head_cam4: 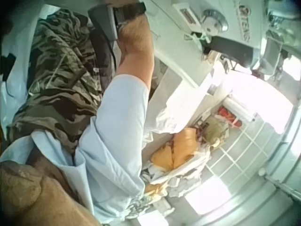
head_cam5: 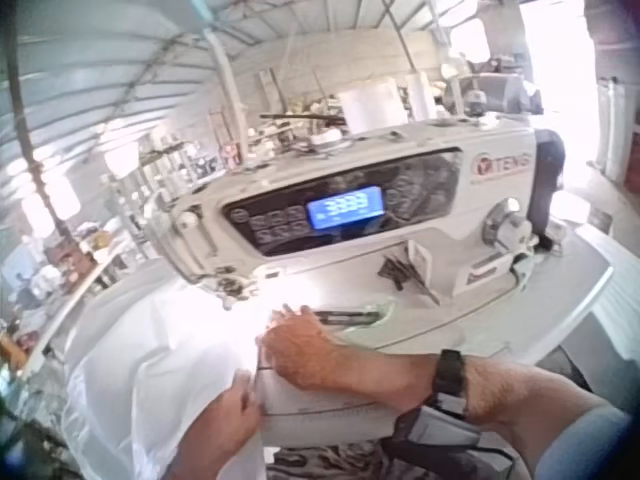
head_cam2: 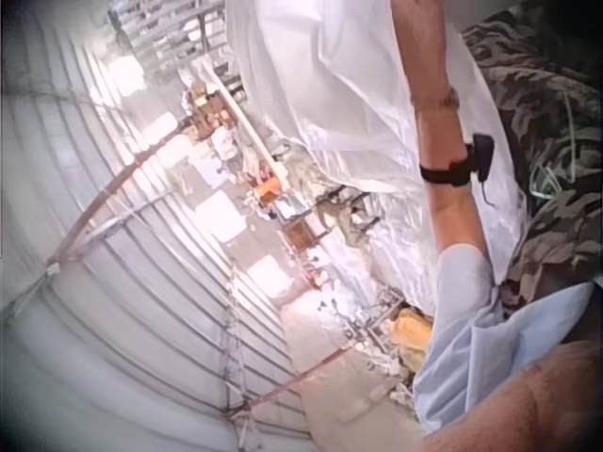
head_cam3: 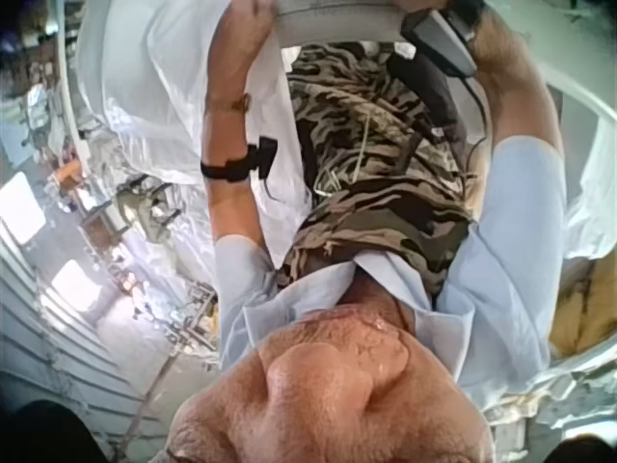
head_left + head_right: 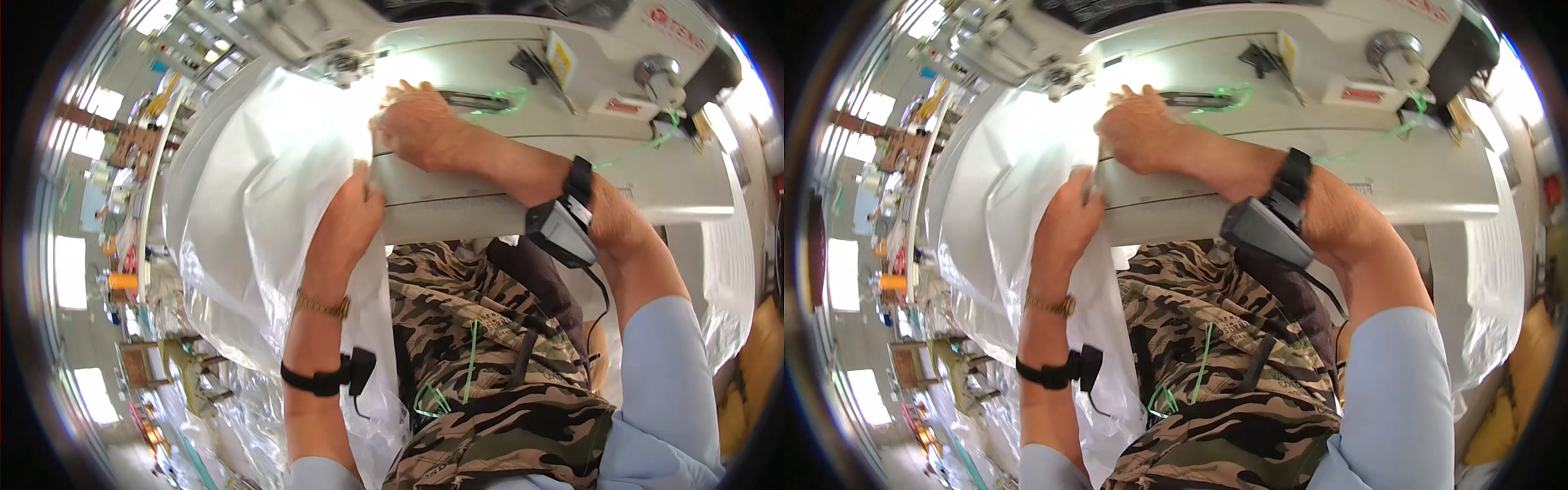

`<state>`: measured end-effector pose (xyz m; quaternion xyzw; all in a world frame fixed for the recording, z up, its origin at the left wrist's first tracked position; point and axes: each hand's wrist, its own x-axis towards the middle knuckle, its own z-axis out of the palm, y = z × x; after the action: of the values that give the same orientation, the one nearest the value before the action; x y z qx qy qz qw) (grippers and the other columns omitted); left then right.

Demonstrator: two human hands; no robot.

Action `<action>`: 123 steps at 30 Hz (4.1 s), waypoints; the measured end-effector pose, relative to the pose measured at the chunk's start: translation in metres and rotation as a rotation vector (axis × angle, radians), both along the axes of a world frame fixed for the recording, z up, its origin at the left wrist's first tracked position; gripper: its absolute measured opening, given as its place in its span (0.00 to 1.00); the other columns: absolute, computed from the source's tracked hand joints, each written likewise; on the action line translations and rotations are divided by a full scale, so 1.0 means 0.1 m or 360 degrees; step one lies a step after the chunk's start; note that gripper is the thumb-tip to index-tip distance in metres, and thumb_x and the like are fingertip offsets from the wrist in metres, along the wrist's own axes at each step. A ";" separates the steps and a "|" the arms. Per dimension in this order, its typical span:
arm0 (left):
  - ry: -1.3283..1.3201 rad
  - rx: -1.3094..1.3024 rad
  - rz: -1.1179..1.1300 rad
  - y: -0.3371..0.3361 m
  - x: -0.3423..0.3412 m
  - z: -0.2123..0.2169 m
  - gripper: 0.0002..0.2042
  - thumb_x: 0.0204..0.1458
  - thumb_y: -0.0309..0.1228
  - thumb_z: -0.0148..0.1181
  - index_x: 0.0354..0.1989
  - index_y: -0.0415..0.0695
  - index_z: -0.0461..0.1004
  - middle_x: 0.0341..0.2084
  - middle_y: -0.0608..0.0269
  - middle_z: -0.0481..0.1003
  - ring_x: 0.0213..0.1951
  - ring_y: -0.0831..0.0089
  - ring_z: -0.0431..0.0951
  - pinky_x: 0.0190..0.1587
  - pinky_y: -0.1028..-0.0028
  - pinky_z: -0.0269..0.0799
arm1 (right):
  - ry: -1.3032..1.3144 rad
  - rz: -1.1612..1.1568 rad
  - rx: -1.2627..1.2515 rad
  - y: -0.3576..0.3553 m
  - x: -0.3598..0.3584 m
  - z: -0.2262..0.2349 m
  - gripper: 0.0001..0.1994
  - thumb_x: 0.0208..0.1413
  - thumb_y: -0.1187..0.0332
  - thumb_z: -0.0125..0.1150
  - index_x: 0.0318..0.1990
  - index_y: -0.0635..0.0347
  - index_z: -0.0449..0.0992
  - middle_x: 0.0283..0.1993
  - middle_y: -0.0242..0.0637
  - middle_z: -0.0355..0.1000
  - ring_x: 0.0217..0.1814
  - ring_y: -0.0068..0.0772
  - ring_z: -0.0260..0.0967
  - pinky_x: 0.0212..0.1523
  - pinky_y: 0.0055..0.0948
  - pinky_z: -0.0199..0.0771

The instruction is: Sewing large white plastic sheets together using an industrial sewing machine

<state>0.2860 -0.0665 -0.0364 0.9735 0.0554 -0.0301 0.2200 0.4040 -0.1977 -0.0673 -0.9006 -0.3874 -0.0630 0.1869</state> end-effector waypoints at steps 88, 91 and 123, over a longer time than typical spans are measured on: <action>-0.0745 0.0561 0.0534 3.15 0.06 -0.57 0.17 0.62 0.44 0.49 0.51 0.48 0.75 0.48 0.54 0.75 0.50 0.54 0.75 0.53 0.61 0.69 | -0.0399 0.0454 -0.0032 -0.16 0.03 0.00 0.18 0.56 0.69 0.51 0.55 0.56 0.72 0.38 0.37 0.69 0.46 0.37 0.66 0.55 0.37 0.67; -0.0845 0.0762 0.0532 2.75 0.00 -0.50 0.14 0.61 0.43 0.51 0.42 0.44 0.73 0.41 0.53 0.76 0.46 0.56 0.76 0.49 0.58 0.70 | -0.0448 0.0344 -0.0110 -0.16 0.00 0.03 0.19 0.57 0.66 0.48 0.56 0.49 0.73 0.38 0.35 0.72 0.48 0.35 0.68 0.58 0.36 0.65; -0.0637 0.0397 0.0579 3.51 -0.09 -0.62 0.11 0.60 0.41 0.49 0.35 0.45 0.65 0.33 0.54 0.76 0.36 0.52 0.74 0.40 0.61 0.67 | -0.0347 0.0400 0.0291 0.15 -0.26 0.07 0.09 0.54 0.69 0.55 0.37 0.62 0.78 0.36 0.46 0.75 0.43 0.49 0.72 0.47 0.42 0.71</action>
<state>0.2768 0.2844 -0.0981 0.9537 0.1878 0.2094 0.1069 0.3777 -0.1825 -0.0598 -0.8122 -0.5075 -0.1712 0.2312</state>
